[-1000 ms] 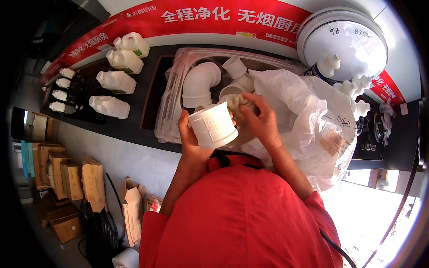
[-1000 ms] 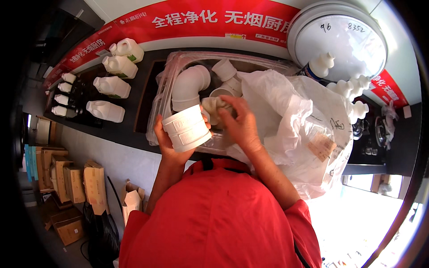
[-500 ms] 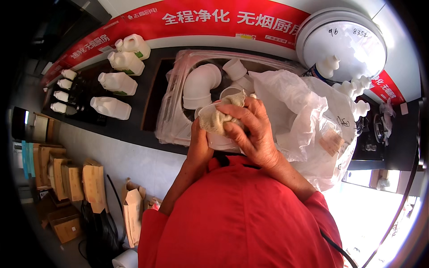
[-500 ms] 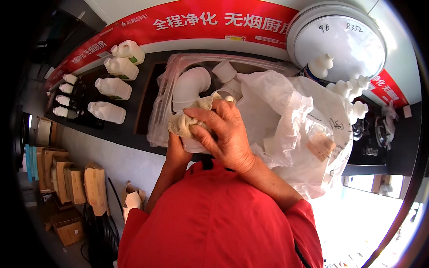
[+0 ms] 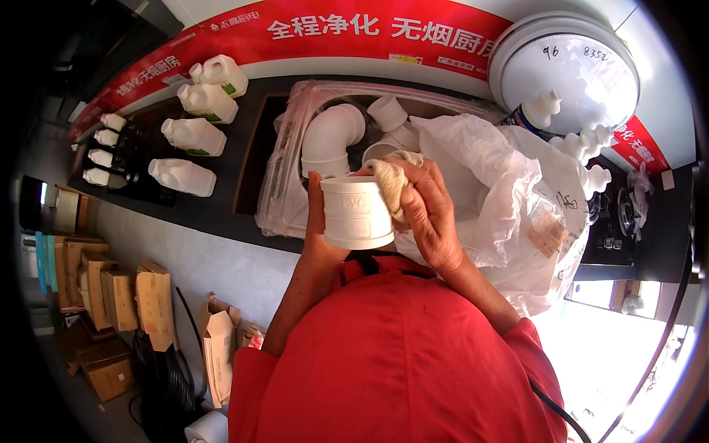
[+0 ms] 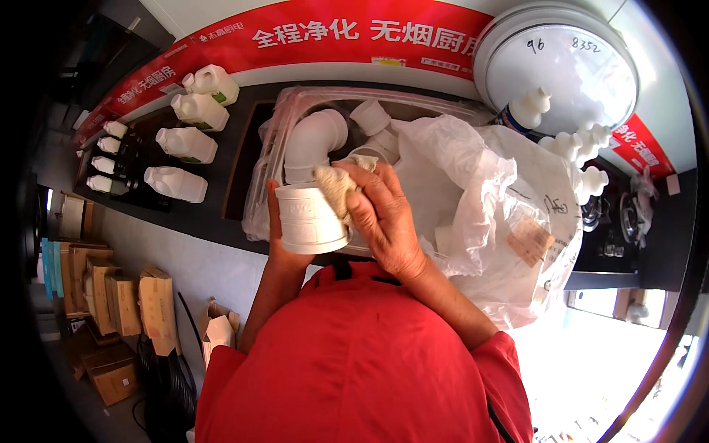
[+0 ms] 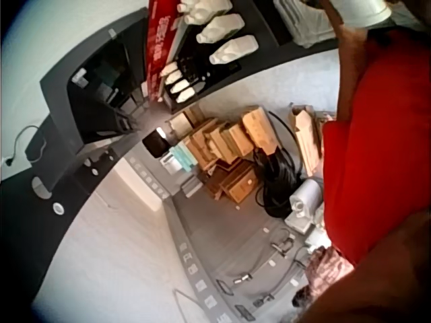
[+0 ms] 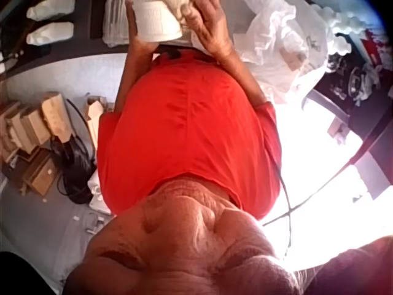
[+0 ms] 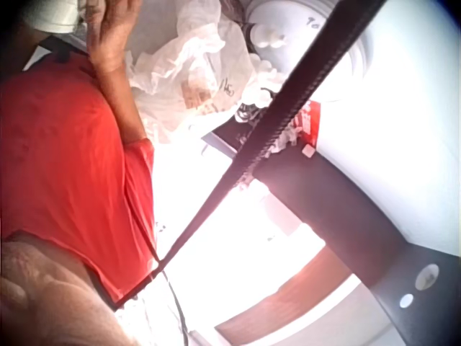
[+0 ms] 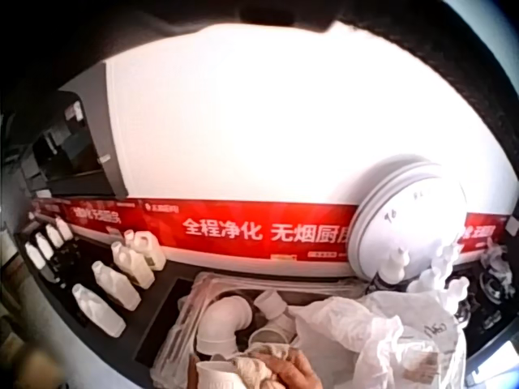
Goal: The person wipes the interior and exterior surfaces of white plastic pipe fittings with a cloth. They handle the fittings one at a time, rotating them to clean different sides, and place the cleaned items back into a plastic bin on the counter.
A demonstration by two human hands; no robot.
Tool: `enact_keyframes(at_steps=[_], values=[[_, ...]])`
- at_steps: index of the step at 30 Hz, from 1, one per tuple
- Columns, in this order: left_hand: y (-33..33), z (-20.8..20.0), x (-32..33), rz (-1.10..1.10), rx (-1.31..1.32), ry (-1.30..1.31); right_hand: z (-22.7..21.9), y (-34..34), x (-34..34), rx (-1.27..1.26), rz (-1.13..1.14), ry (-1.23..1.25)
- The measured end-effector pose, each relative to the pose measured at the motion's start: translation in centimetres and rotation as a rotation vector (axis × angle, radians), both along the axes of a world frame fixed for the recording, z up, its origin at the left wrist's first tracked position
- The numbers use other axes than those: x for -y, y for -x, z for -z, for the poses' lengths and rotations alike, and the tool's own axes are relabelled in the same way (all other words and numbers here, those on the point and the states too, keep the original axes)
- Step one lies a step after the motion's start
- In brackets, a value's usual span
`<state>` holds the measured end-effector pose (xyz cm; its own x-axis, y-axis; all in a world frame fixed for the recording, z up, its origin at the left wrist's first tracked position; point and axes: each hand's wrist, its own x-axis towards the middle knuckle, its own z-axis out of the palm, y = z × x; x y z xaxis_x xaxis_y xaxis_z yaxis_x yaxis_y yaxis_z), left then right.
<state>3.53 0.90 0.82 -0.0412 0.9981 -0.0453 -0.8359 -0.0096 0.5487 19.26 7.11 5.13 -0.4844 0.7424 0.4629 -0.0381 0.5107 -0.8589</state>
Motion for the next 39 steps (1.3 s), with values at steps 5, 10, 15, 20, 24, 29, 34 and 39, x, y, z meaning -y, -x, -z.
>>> enact_keyframes(at_steps=[5, 10, 15, 20, 24, 29, 34, 39], values=[[1.0, 2.0, -0.1, 0.069, 0.091, 0.118, -0.2, -0.5, -0.3, 0.069, -0.046, -0.134], [1.3, 0.4, 0.2, 0.053, 0.048, 0.172, 0.4, -0.5, -0.7, 0.068, 0.020, -0.119], [1.8, -0.8, 1.3, 0.004, -0.634, 0.017, 0.5, -0.9, -0.9, 0.123, 0.077, -0.191], [0.6, -1.9, 1.4, -0.090, -0.676, 0.058, 0.1, -1.1, -0.9, 0.169, 0.032, -0.155], [0.3, -2.4, 1.3, -0.170, -0.895, 0.004, -0.4, -0.8, -0.6, 0.173, 0.047, -0.132], [0.3, -2.5, 0.5, -0.492, -1.717, -0.239, -1.3, -0.3, -0.2, 0.277, 0.106, -0.047], [0.2, -2.9, 0.7, -0.558, -1.760, -0.263, -1.7, 0.6, -0.2, 0.323, 0.158, -0.067], [1.1, -2.2, 0.8, -0.327, -1.358, -0.160, -1.4, 0.2, -1.3, 0.304, 0.045, -0.101]])
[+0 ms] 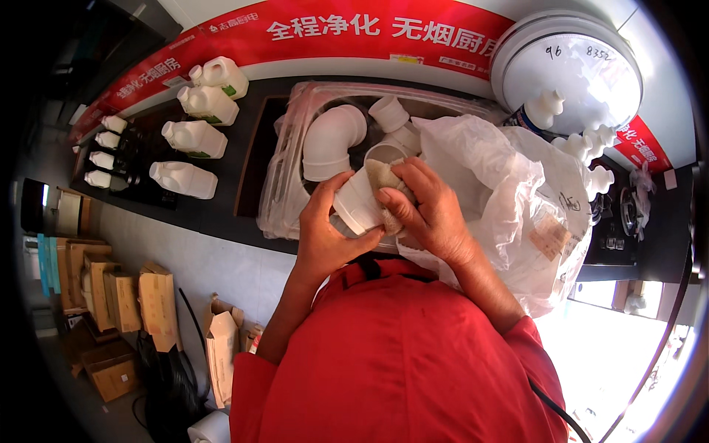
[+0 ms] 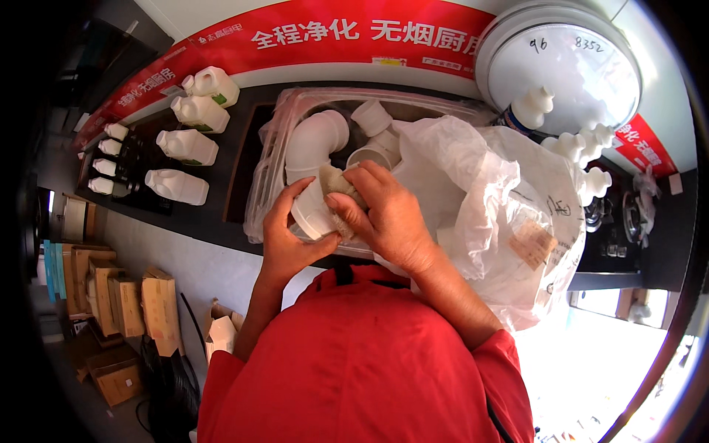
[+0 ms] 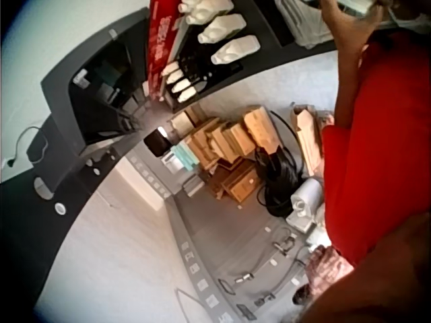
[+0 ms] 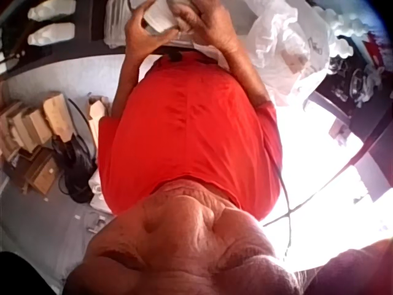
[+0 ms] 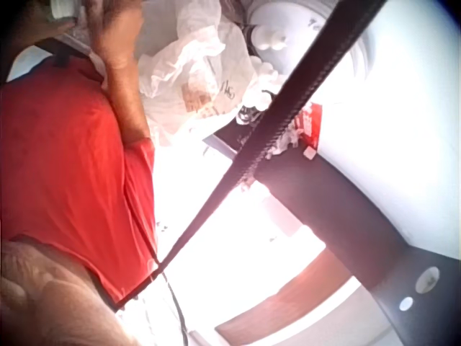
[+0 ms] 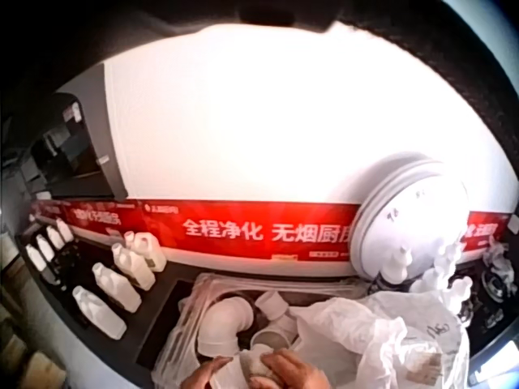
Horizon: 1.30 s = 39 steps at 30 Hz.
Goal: The person wipes the interior and exterior surfaces of white plastic pipe fittings with a cloth. They handle the fittings one at a time, rotating them to clean different sides, and place the cleaned items back into a plastic bin on the counter.
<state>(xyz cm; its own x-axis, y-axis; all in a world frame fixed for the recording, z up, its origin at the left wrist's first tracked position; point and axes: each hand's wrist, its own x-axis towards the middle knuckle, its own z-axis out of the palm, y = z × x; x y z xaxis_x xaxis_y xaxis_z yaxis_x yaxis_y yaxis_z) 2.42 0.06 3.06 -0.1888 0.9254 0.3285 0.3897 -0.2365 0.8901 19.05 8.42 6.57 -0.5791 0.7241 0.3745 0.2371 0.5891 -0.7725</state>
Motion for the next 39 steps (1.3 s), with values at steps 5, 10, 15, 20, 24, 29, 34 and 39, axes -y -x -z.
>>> enact_keyframes(at_steps=[5, 10, 15, 20, 24, 29, 34, 39], values=[[1.6, 2.5, 0.3, 0.105, 0.714, 0.183, 2.2, -0.5, -0.5, -0.098, -0.021, -0.131], [2.3, 1.7, 0.0, 0.319, 1.262, 0.129, 4.6, -2.7, -2.4, 0.035, 0.257, 0.065], [2.1, 1.5, -0.1, 0.334, 1.217, 0.214, 0.8, -2.2, -1.9, -0.304, 0.280, 0.342], [0.2, 2.3, -0.2, 0.141, 0.927, 0.239, -1.8, -1.0, -0.6, -0.317, 0.121, 0.229], [-0.9, 0.5, -0.1, 0.103, 0.864, 0.207, -1.4, 0.6, 0.6, -0.033, 0.047, -0.177], [-0.9, 0.2, 0.4, 0.172, 1.127, 0.253, 0.9, -0.1, -0.4, -0.196, -0.135, -0.030], [0.8, 1.7, -0.3, 0.642, 1.728, 0.338, 2.8, -0.3, -0.9, -0.313, -0.189, 0.033], [0.4, 2.6, -1.0, 0.790, 1.664, 0.339, 1.8, -0.6, 0.3, -0.457, -0.201, 0.492]])
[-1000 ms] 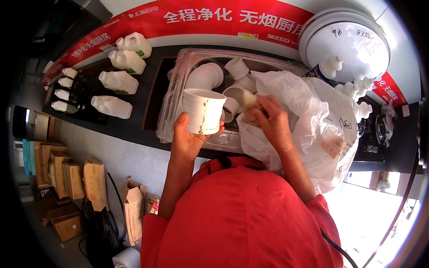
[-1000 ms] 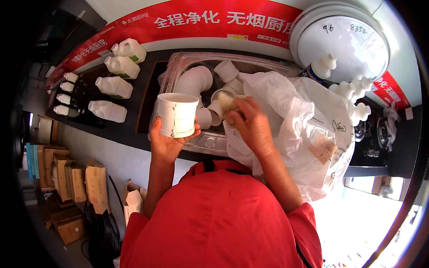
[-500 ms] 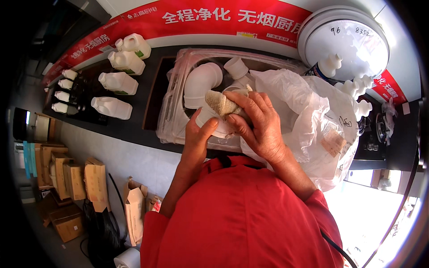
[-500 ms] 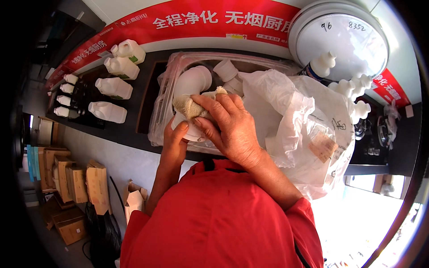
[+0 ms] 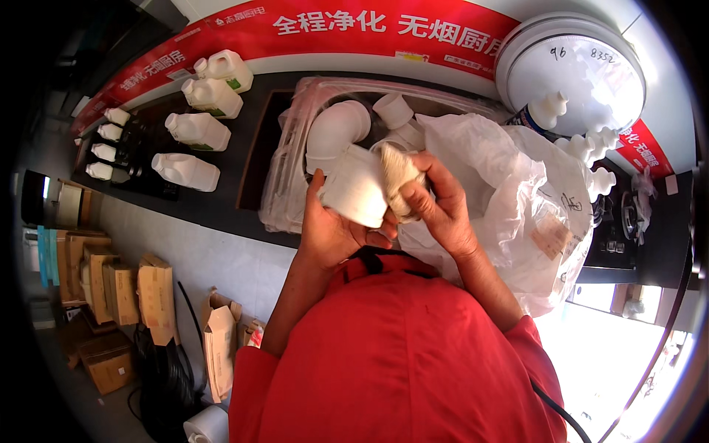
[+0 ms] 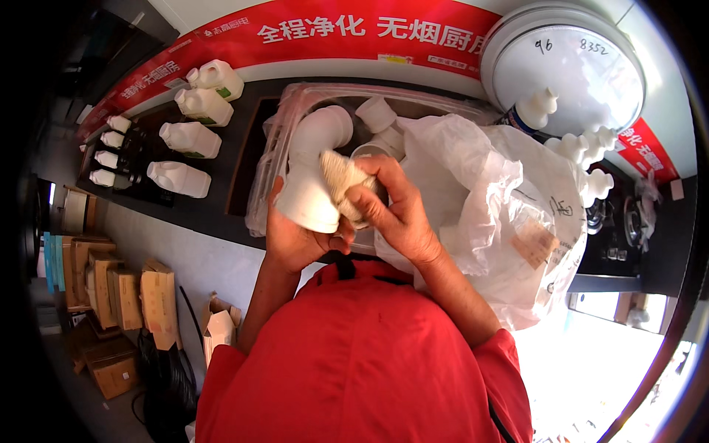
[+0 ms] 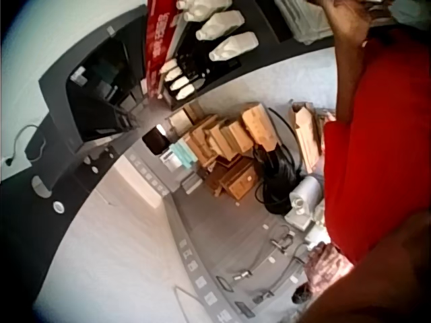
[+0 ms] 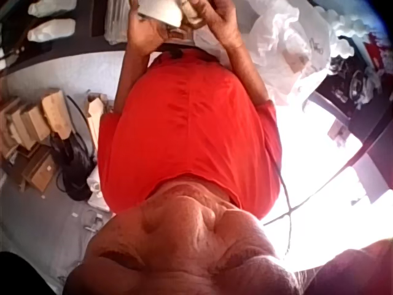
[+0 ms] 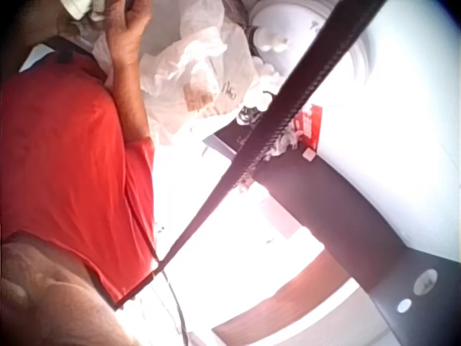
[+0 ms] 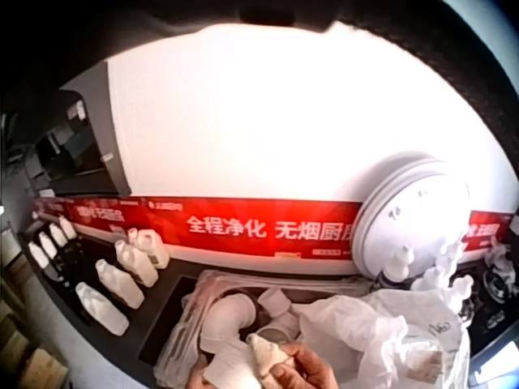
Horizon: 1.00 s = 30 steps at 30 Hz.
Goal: The person wipes the interior and exterior surfaces of white plastic pipe fittings with a cloth. They handle the fittings one at a time, rotating them to clean different sides, and place the cleaned items back into a plastic bin on the counter.
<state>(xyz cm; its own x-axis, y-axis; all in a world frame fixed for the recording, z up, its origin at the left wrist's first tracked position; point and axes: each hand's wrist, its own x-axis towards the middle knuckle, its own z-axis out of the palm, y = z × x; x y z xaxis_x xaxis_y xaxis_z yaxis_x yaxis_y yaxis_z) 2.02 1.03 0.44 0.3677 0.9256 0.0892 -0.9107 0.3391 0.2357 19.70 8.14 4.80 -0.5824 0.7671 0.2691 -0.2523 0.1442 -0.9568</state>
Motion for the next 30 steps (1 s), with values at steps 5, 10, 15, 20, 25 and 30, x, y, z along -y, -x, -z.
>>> enact_keyframes(at_steps=[5, 10, 15, 20, 25, 30], values=[[-0.3, -1.2, 0.3, -0.429, -0.901, 0.056, -0.1, -0.9, -0.7, 0.116, 0.072, 0.079], [0.4, -2.1, 0.3, -0.485, -1.247, -0.135, -0.4, -0.8, -0.8, 0.218, 0.115, -0.383], [-0.6, -1.7, 0.7, -0.521, -1.204, -0.118, -1.4, -1.0, -0.8, 0.251, 0.022, -0.508], [0.6, -2.6, 1.2, -0.480, -1.029, -0.109, 1.7, -2.4, -1.9, 0.101, 0.038, -0.155], [1.0, -3.5, 1.8, -0.528, -1.011, -0.254, -0.9, -3.6, -2.3, 0.277, 0.246, 0.018], [2.0, -3.1, 1.6, -0.392, -1.127, -0.260, -4.2, -3.0, -1.7, 0.317, 0.211, -0.519]])
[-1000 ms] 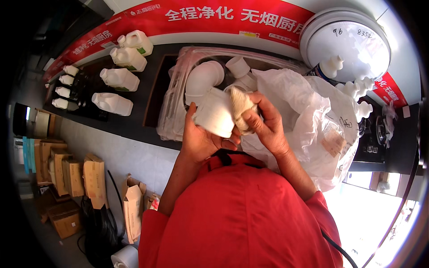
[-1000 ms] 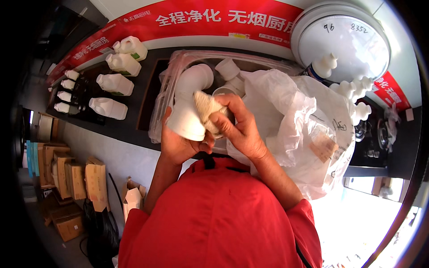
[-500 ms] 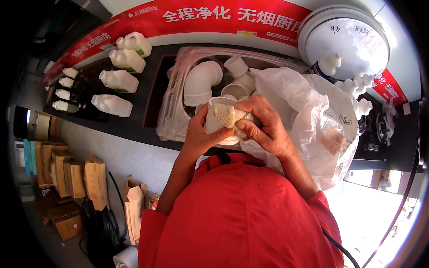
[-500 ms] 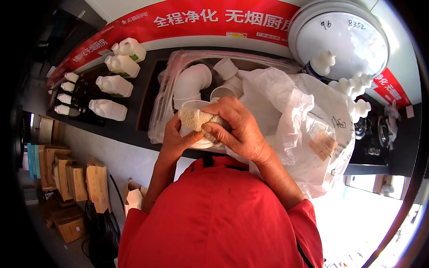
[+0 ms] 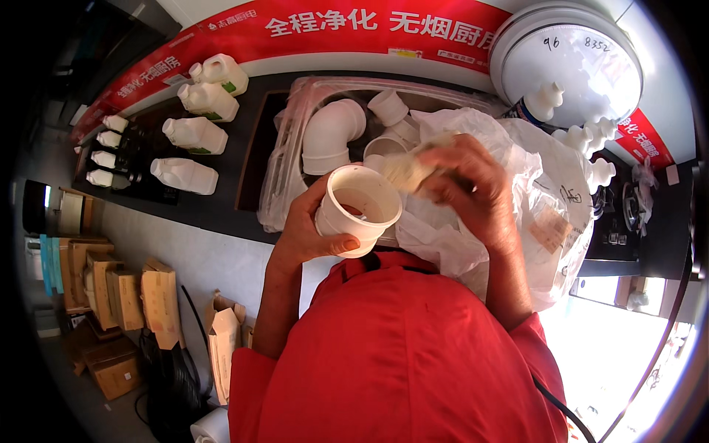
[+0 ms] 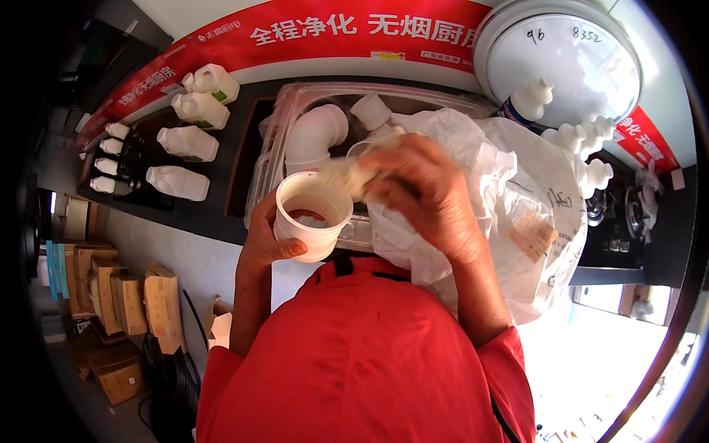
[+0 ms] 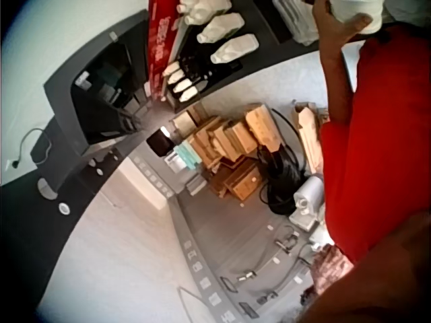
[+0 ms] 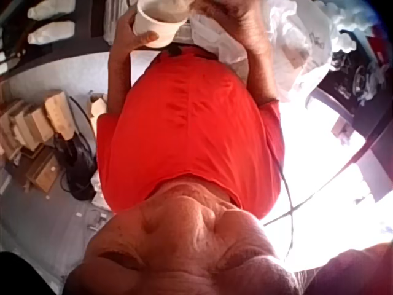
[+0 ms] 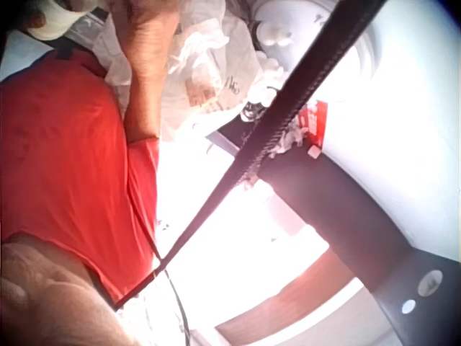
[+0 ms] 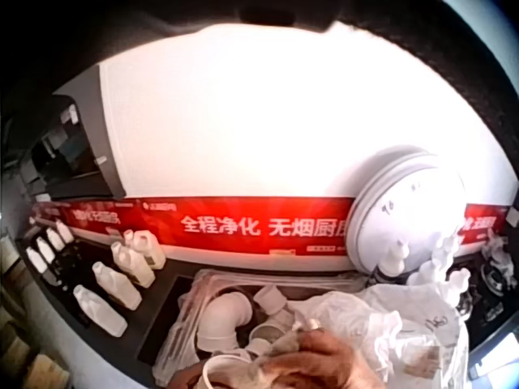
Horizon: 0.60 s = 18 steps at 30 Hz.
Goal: The person wipes the interior and exterior surfaces of white plastic pipe fittings with a cloth. They handle the fittings one at a time, rotating them to clean different sides, and place the cleaned items back into a plastic bin on the counter.
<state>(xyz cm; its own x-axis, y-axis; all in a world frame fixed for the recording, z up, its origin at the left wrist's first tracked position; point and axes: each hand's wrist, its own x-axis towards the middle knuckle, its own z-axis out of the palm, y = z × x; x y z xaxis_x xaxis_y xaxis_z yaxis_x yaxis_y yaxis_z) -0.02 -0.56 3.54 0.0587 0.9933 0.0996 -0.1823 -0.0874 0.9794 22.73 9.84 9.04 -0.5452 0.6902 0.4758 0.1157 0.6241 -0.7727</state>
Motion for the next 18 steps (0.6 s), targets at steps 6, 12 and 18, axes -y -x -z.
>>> enact_keyframes(at_steps=[6, 12, 18], values=[[-0.2, -1.0, -0.2, 0.223, 0.000, 0.179, -1.1, 2.6, 0.4, 0.193, -0.206, -0.519], [-0.8, -1.9, 0.0, 0.055, -0.275, -0.016, 0.6, 3.0, 0.8, 0.355, -0.120, -0.411], [0.1, -2.5, -0.4, -0.035, -0.619, -0.199, 1.4, 0.6, -1.4, 0.403, -0.395, 0.127]])
